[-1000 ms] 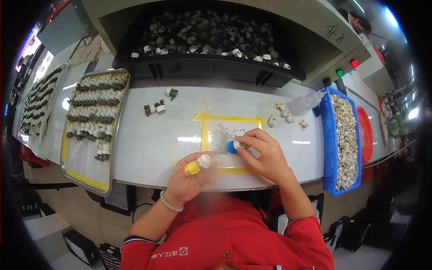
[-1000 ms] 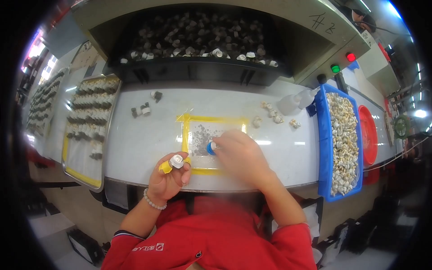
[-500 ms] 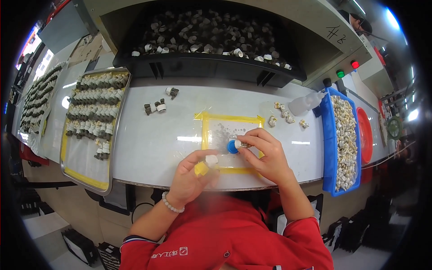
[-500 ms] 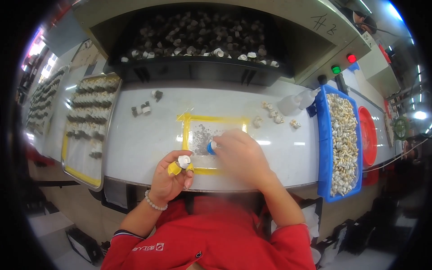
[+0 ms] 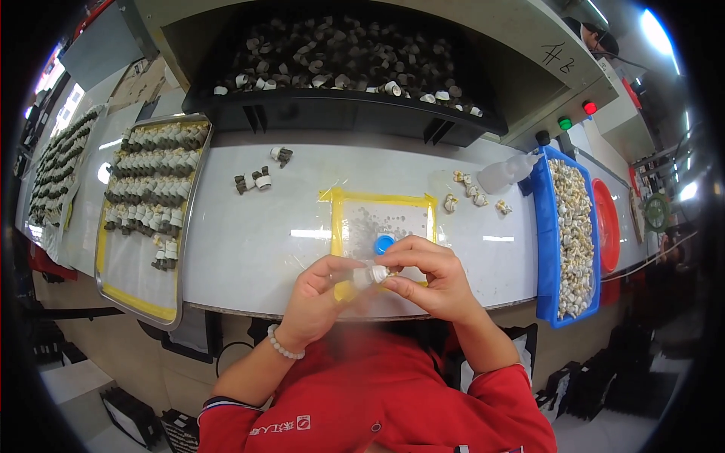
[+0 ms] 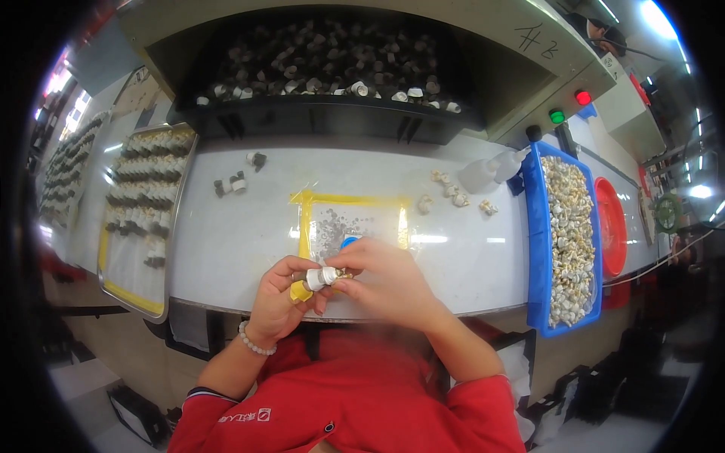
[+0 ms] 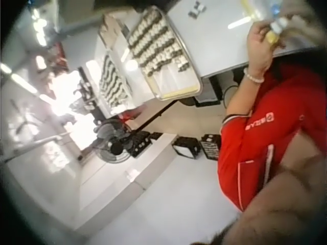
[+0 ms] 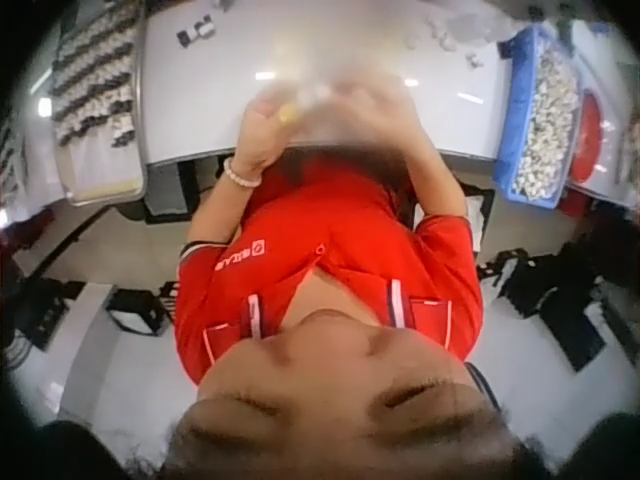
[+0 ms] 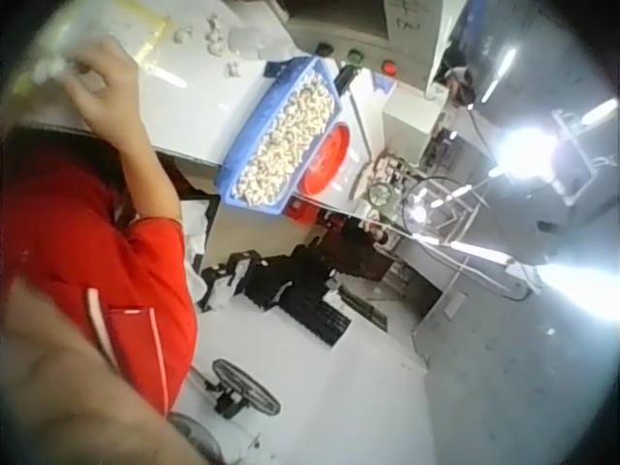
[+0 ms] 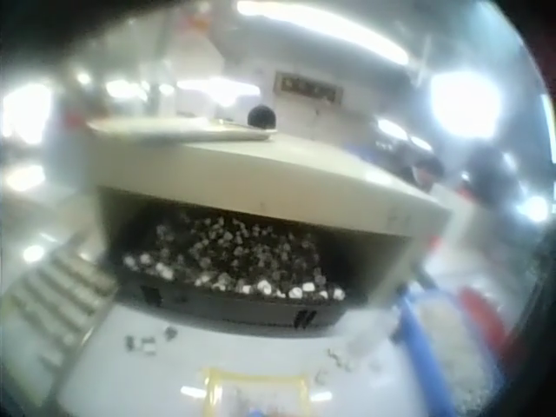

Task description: The person assembles small mechanical or electronic components by hand, picking them from storage bins and placing them onto plastic trays.

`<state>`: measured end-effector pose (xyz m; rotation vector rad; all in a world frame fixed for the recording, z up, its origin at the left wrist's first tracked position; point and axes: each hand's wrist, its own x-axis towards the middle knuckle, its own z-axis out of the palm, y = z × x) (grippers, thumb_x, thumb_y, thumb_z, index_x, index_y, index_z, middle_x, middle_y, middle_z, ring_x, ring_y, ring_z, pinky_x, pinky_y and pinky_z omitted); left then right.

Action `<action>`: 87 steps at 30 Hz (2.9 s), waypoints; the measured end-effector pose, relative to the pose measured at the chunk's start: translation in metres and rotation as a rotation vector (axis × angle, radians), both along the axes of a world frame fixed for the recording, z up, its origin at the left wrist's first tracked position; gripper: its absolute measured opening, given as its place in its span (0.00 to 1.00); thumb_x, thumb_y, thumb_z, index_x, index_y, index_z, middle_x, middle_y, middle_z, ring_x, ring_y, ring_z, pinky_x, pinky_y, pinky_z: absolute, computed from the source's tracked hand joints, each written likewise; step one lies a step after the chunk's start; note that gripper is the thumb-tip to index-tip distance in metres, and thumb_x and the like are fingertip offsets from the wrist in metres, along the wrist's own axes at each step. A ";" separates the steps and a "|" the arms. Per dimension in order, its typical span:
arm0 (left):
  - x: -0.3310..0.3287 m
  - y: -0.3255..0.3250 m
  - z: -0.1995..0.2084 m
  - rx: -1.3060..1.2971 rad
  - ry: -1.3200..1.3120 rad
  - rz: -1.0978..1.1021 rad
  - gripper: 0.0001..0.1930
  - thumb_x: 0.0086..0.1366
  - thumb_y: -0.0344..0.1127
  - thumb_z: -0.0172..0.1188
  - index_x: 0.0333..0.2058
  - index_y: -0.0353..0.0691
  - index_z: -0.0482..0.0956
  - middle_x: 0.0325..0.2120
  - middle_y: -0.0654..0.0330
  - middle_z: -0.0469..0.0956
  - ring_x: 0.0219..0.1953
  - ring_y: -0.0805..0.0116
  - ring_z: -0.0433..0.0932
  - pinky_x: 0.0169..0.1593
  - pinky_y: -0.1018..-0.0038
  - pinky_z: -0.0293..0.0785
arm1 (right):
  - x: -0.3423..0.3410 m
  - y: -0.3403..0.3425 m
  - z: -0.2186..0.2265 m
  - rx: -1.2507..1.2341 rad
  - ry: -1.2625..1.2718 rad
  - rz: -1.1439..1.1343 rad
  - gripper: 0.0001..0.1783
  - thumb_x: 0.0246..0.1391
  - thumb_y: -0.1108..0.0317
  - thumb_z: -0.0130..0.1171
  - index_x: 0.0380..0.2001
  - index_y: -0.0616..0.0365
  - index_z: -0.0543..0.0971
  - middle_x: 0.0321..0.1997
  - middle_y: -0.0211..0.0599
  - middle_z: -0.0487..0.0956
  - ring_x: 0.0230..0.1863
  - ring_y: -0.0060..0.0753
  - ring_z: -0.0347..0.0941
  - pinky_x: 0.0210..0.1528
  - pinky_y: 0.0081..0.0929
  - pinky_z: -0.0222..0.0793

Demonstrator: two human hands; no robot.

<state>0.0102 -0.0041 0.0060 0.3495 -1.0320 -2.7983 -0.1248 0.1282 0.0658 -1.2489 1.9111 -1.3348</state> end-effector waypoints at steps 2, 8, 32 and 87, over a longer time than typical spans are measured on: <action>0.000 0.000 -0.002 0.001 -0.006 0.004 0.14 0.58 0.30 0.56 0.43 0.35 0.68 0.36 0.51 0.74 0.27 0.65 0.75 0.31 0.75 0.75 | 0.001 0.000 0.000 0.004 0.035 0.004 0.14 0.41 0.76 0.62 0.35 0.63 0.78 0.33 0.38 0.75 0.33 0.29 0.71 0.35 0.21 0.66; 0.002 0.003 -0.005 -0.065 -0.036 0.040 0.14 0.58 0.29 0.56 0.42 0.34 0.68 0.33 0.51 0.75 0.26 0.65 0.76 0.29 0.75 0.75 | 0.004 0.002 0.002 0.046 0.170 0.010 0.14 0.41 0.78 0.61 0.36 0.63 0.79 0.32 0.38 0.76 0.32 0.29 0.72 0.33 0.19 0.67; 0.002 0.002 -0.003 -0.174 -0.032 0.011 0.14 0.56 0.23 0.54 0.41 0.33 0.65 0.33 0.47 0.74 0.30 0.64 0.76 0.35 0.72 0.75 | -0.088 0.077 -0.021 0.117 0.590 -0.642 0.09 0.42 0.75 0.59 0.32 0.63 0.77 0.34 0.39 0.75 0.33 0.30 0.71 0.33 0.22 0.67; -0.001 -0.115 0.024 -1.929 -0.396 0.546 0.21 0.47 0.23 0.55 0.44 0.35 0.71 0.42 0.48 0.70 0.47 0.52 0.66 0.50 0.64 0.63 | -0.045 0.069 -0.035 0.181 0.435 -0.350 0.13 0.44 0.80 0.56 0.37 0.67 0.76 0.40 0.38 0.69 0.33 0.27 0.68 0.34 0.18 0.66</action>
